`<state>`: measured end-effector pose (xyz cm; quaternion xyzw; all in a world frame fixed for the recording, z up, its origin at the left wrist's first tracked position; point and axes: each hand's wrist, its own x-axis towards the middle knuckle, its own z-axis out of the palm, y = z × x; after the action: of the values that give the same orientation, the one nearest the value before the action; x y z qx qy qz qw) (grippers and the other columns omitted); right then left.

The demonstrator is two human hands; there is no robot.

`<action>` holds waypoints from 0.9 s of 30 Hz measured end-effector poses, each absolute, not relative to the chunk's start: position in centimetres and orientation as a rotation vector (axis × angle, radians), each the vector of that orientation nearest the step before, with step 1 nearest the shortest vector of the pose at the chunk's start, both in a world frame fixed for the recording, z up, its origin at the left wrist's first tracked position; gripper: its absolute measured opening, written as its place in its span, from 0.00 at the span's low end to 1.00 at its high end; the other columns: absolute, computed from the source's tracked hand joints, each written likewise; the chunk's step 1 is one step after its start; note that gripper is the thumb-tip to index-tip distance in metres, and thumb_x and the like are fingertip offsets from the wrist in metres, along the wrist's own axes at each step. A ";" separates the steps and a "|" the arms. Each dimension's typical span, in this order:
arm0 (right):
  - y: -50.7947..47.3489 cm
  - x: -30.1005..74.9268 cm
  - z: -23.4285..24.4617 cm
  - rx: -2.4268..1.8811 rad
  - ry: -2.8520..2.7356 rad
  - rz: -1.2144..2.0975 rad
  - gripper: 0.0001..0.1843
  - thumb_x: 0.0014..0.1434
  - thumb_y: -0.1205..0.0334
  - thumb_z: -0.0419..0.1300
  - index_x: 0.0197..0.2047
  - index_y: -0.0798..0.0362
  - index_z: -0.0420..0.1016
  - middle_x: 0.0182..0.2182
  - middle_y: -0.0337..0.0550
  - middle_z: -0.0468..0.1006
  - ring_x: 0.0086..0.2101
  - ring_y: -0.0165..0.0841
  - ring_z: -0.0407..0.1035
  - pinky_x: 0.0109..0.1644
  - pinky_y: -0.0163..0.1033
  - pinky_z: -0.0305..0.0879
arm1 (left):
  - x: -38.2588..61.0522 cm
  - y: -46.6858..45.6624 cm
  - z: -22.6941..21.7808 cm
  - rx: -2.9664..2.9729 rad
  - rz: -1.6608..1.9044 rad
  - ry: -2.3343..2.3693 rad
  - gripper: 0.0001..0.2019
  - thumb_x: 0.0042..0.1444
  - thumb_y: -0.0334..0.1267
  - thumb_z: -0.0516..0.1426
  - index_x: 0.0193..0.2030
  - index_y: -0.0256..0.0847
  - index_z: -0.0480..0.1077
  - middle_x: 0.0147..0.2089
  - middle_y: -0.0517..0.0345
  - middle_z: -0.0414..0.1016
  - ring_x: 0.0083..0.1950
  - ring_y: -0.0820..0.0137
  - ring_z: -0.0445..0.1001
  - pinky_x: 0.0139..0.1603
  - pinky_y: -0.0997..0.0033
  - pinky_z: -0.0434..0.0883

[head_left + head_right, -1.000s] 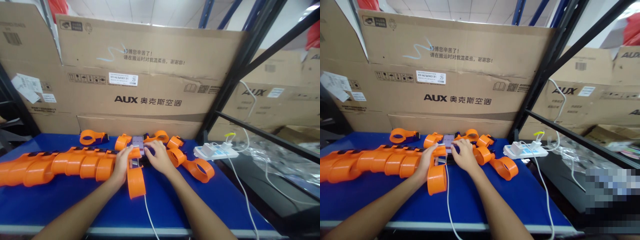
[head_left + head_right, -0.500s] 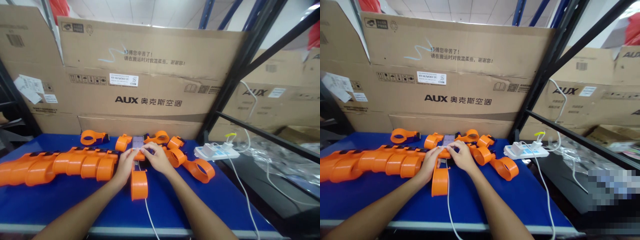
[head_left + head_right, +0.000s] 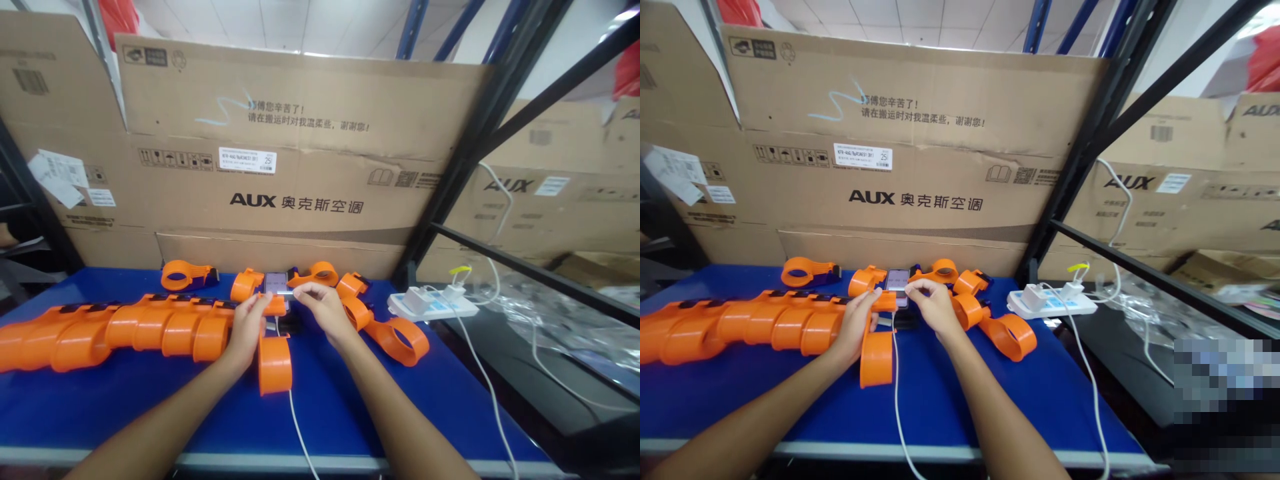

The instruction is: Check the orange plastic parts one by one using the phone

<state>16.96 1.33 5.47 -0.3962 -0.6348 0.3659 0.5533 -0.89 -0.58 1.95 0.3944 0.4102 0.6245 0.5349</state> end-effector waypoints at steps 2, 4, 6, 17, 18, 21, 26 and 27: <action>1.1 16.9 5.5 -0.949 -1.481 0.856 0.13 0.57 0.49 0.67 0.33 0.51 0.81 0.34 0.42 0.82 0.38 0.38 0.75 0.47 0.45 0.71 | -0.9 -0.7 2.1 0.941 1.489 0.970 0.20 0.53 0.56 0.67 0.28 0.41 0.70 0.16 0.69 0.60 0.16 0.78 0.54 0.18 0.74 0.49; 0.9 16.7 5.5 -0.946 -1.456 0.840 0.13 0.57 0.49 0.67 0.33 0.51 0.81 0.33 0.43 0.82 0.37 0.38 0.75 0.46 0.45 0.71 | -0.9 -0.8 2.3 0.945 1.493 0.960 0.20 0.53 0.56 0.67 0.28 0.41 0.70 0.15 0.68 0.60 0.15 0.78 0.54 0.18 0.74 0.49; 0.9 16.7 5.5 -0.939 -1.429 0.822 0.13 0.57 0.50 0.67 0.33 0.51 0.81 0.33 0.44 0.82 0.37 0.39 0.74 0.45 0.44 0.72 | -0.8 -1.0 2.7 0.941 1.495 0.943 0.21 0.53 0.56 0.67 0.28 0.41 0.70 0.15 0.68 0.61 0.15 0.78 0.54 0.18 0.74 0.49; 1.3 16.7 4.5 -1.043 -1.826 0.377 0.06 0.62 0.60 0.61 0.34 0.51 0.78 0.34 0.44 0.81 0.37 0.39 0.72 0.44 0.44 0.67 | -1.4 -1.2 3.5 0.956 1.435 0.832 0.25 0.56 0.62 0.60 0.28 0.38 0.73 0.12 0.63 0.60 0.14 0.75 0.56 0.18 0.73 0.51; 1.1 16.1 4.3 -1.052 -1.957 0.315 0.06 0.63 0.62 0.61 0.34 0.50 0.78 0.35 0.45 0.81 0.37 0.39 0.72 0.45 0.45 0.66 | -1.5 -1.1 3.6 0.979 1.420 0.786 0.26 0.57 0.62 0.60 0.28 0.37 0.74 0.12 0.62 0.61 0.15 0.75 0.56 0.19 0.73 0.52; 0.3 14.5 3.8 -1.089 -2.196 0.193 0.05 0.63 0.64 0.62 0.34 0.50 0.78 0.38 0.46 0.81 0.38 0.39 0.70 0.45 0.44 0.63 | -1.5 -1.0 3.6 1.022 1.366 0.684 0.26 0.58 0.61 0.58 0.26 0.36 0.74 0.12 0.59 0.62 0.15 0.75 0.57 0.21 0.72 0.55; 0.1 14.3 3.9 -1.071 -2.190 0.281 0.05 0.64 0.65 0.61 0.36 0.50 0.78 0.36 0.44 0.81 0.37 0.38 0.70 0.44 0.43 0.64 | -1.5 -1.0 3.4 0.994 1.360 0.665 0.26 0.58 0.60 0.59 0.22 0.39 0.70 0.12 0.60 0.61 0.16 0.74 0.59 0.22 0.72 0.58; 0.1 14.7 4.1 -1.048 -2.122 0.339 0.07 0.66 0.63 0.59 0.37 0.50 0.79 0.35 0.44 0.81 0.37 0.38 0.71 0.44 0.43 0.65 | -1.5 -1.0 3.3 0.979 1.374 0.686 0.25 0.58 0.60 0.59 0.23 0.39 0.70 0.12 0.60 0.60 0.16 0.74 0.58 0.22 0.72 0.58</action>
<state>14.69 0.12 4.14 -0.4079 -0.8256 0.1318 0.3668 -1.47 -1.04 3.33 0.4246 0.2974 0.5960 0.6132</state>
